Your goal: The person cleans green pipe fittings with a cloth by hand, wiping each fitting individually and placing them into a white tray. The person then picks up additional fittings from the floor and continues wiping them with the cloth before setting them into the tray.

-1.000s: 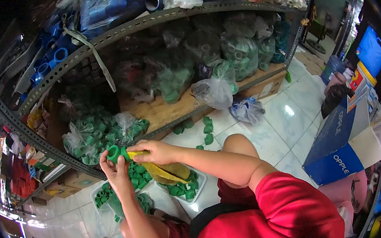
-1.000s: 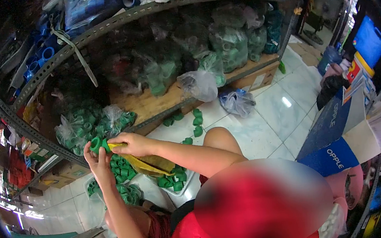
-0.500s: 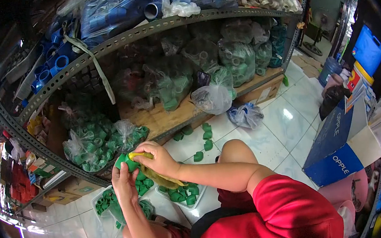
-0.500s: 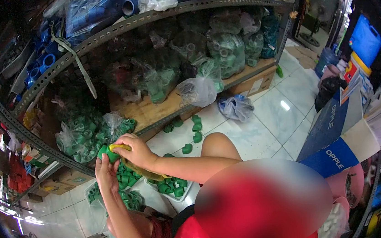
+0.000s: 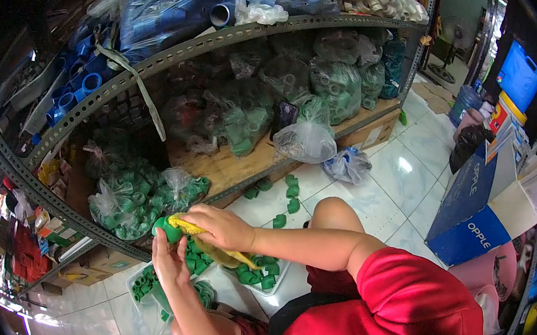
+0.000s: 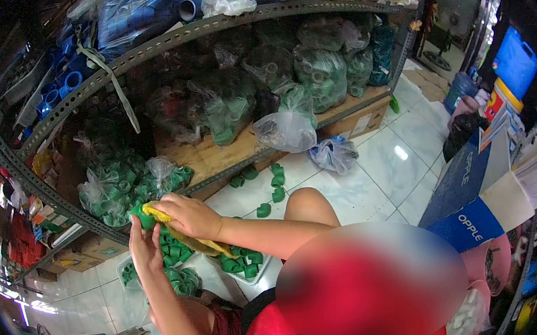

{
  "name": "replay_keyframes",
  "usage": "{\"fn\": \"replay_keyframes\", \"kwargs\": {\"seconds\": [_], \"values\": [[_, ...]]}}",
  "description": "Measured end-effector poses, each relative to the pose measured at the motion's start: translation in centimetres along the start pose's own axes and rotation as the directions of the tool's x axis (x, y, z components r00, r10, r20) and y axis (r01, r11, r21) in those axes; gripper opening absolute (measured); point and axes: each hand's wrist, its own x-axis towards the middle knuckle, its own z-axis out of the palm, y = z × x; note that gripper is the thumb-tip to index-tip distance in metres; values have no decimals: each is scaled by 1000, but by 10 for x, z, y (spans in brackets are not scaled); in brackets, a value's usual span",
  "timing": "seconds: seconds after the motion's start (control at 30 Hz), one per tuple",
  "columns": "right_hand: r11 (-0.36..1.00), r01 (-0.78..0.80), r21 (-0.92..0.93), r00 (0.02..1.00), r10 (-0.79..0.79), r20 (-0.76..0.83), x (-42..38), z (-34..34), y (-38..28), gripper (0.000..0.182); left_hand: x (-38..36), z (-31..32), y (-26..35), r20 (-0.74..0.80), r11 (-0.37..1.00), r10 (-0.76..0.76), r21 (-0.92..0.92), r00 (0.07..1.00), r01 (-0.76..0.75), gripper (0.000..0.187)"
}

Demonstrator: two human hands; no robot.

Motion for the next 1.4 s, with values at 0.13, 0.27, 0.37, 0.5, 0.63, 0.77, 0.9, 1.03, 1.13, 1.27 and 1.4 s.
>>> {"fn": "replay_keyframes", "kwargs": {"seconds": [0.13, 0.27, 0.37, 0.5, 0.63, 0.77, 0.9, 1.03, 1.13, 1.27, 1.4], "values": [[992, -124, 6, 984, 122, 131, -1, -2, -1, 46, -1, 0, 0, 69, 976, 167, 133, 984, -174, 34], [996, -89, 22, 996, 88, 31, -3, 1, 1, 51, -4, 7, 1, 123, 971, 188, 124, 975, -203, 43], [990, -125, 60, 992, 125, 15, -8, 7, 8, 55, 2, 2, -5, 156, 967, 178, 154, 972, -202, 44], [975, -209, 80, 977, 206, 50, -13, 14, 18, 51, -7, 15, -7, 130, 909, 266, 295, 955, -294, 49], [744, -474, 471, 876, 451, 169, -5, 11, 12, 41, -4, 10, -6, 260, 798, 344, 424, 902, -427, 51], [1, -723, 691, 584, 536, 610, 11, -21, 2, 34, -12, 18, 1, 424, 744, 402, 365, 811, -560, 55], [382, -686, 619, 712, 527, 463, 12, -19, 1, 32, -3, 6, -1, 398, 683, 396, 476, 828, -555, 65], [794, -452, 406, 892, 414, 182, 8, -12, 4, 30, -6, -6, 7, 291, 877, 146, 404, 946, -260, 51], [848, -439, 297, 896, 389, 214, 9, -12, -4, 31, -3, -7, 8, 174, 938, 40, 334, 984, -97, 60], [957, -261, 125, 953, 235, 192, 4, -4, 5, 32, 4, -9, 5, 54, 947, -29, 320, 998, 10, 55], [964, -233, 126, 963, 211, 165, 3, 1, 8, 32, 1, -1, 1, -29, 882, 53, 470, 998, -33, 46]]}}
